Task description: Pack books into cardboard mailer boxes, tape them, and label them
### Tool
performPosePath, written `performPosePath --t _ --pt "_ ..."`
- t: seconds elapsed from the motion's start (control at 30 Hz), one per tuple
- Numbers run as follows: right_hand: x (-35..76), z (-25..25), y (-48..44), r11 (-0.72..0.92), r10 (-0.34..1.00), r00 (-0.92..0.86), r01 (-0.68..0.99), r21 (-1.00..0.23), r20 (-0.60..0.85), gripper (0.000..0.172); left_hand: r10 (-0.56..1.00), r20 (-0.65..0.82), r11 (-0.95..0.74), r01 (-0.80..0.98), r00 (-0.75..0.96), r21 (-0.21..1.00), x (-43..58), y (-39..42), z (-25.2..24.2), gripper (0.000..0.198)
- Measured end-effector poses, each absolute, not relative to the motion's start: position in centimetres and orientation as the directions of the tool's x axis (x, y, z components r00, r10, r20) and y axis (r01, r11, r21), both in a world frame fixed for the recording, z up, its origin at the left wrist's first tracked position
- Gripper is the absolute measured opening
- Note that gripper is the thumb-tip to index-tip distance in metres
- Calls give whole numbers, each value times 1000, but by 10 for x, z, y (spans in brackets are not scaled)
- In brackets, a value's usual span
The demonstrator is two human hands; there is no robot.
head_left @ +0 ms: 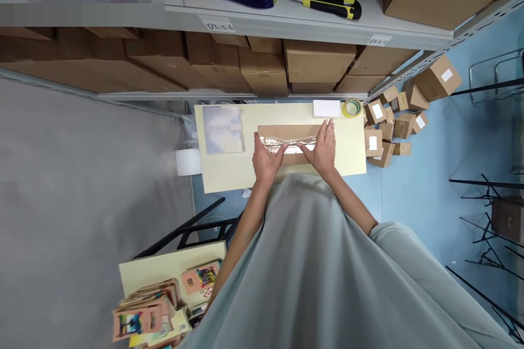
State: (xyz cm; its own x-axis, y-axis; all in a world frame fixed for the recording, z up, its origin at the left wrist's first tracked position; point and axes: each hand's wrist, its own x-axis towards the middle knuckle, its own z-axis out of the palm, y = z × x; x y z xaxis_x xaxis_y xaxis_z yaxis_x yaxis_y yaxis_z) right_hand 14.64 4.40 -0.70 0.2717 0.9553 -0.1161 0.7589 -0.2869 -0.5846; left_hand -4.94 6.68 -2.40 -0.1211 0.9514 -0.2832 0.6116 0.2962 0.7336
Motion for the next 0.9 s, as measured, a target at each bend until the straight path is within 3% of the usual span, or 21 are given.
performPosePath --t 0.1,0.17,0.27,0.37,0.9 --pt "140 9 40 -284 958 250 762 -582 -141 116 982 -178 172 633 -54 755 -51 66 -21 120" --pt "130 22 33 -206 979 158 779 -592 -132 98 997 -74 33 681 31 731 -52 63 -10 109" --pt "115 31 17 -49 988 -51 792 -609 -145 72 957 9 -217 697 289 683 -57 53 6 77" --pt "110 28 6 18 967 -165 807 -590 -197 65 841 -15 -398 637 541 661 -66 43 11 66" --pt "121 34 -15 22 967 -157 835 -549 -199 62 709 -53 -536 586 703 608 -91 48 5 59"
